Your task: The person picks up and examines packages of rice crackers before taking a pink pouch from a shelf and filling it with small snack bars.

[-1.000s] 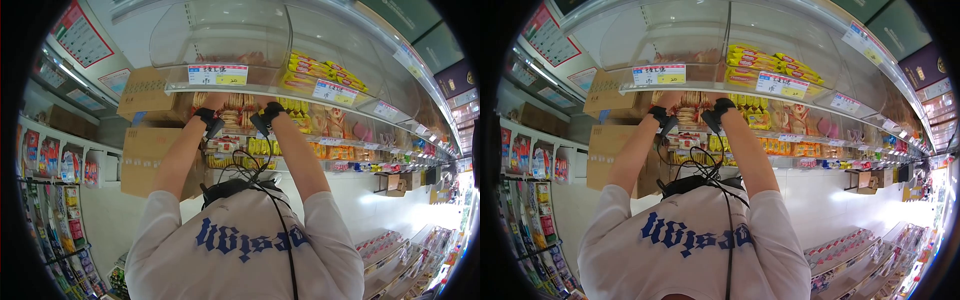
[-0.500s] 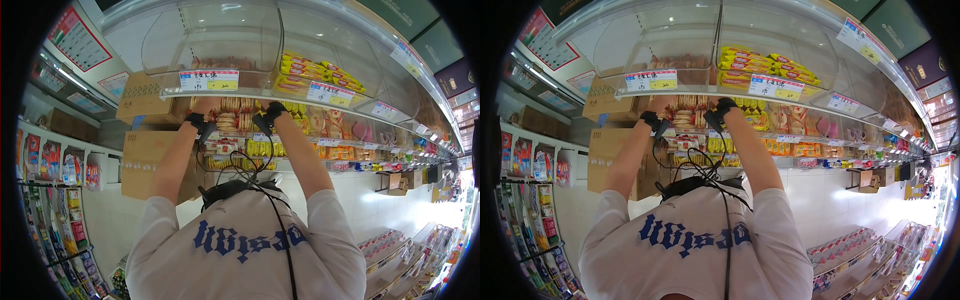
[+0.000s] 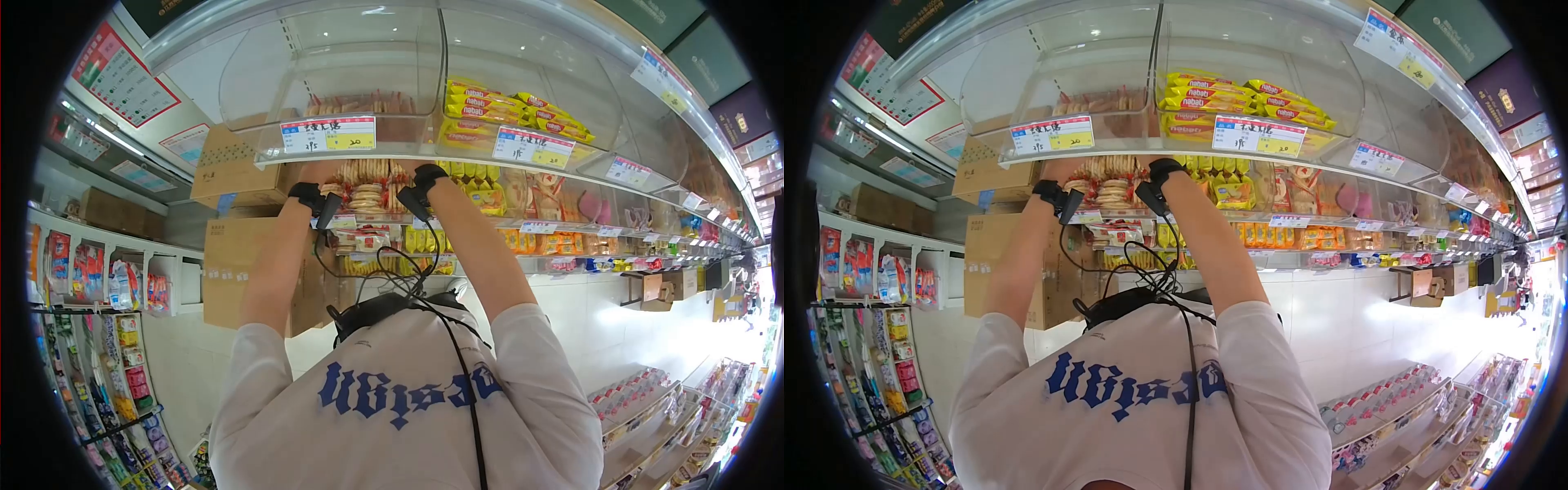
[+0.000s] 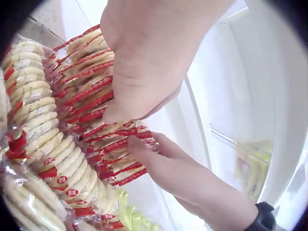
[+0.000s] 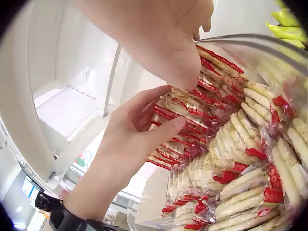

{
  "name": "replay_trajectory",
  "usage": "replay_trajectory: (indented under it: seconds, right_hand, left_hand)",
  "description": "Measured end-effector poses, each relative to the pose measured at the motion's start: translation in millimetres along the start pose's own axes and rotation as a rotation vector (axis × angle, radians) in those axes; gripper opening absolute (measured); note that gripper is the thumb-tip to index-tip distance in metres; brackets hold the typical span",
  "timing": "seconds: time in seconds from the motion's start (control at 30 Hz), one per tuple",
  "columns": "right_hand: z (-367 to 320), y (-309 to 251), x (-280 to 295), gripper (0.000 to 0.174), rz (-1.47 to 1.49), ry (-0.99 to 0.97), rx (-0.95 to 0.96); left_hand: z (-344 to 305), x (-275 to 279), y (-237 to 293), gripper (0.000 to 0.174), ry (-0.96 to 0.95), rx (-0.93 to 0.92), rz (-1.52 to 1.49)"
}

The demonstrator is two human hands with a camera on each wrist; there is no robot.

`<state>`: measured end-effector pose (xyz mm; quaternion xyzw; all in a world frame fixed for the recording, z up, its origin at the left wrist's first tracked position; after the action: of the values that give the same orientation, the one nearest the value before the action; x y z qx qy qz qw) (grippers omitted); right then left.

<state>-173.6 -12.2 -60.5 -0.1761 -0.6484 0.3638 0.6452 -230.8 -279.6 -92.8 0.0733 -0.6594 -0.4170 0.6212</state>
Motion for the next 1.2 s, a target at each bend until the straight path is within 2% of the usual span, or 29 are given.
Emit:
replay_trajectory:
  seconds: [0.2, 0.5, 1.03, 1.2]
  right_hand:
    - [-5, 11, 23, 0.048, 0.070, 0.007, 0.022]
    - [-25, 13, 29, 0.048, 0.143, -0.022, 0.033]
    - [-26, 8, 18, 0.049, 0.234, -0.057, 0.020]
    - [-26, 21, 22, 0.049, 0.106, 0.025, 0.048]
  left_hand:
    - [-14, -3, 15, 0.033, 0.009, 0.009, 0.040]
    - [14, -18, 37, 0.035, -0.015, 0.037, 0.101]
    - [0, -2, 15, 0.041, -0.023, 0.092, -0.016]
    - [-3, 2, 17, 0.042, -0.033, 0.101, -0.051]
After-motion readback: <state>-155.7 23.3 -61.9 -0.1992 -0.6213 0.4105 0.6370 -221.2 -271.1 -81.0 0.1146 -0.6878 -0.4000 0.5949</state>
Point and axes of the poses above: each hand's wrist, its own z-axis towards the middle knuckle, its own x-axis out of the back of the hand, y = z × x, the point moved 1 cm from there along z, towards the middle knuckle, and after that the axes turned 12 degrees about -y, right-handed, at the moved point
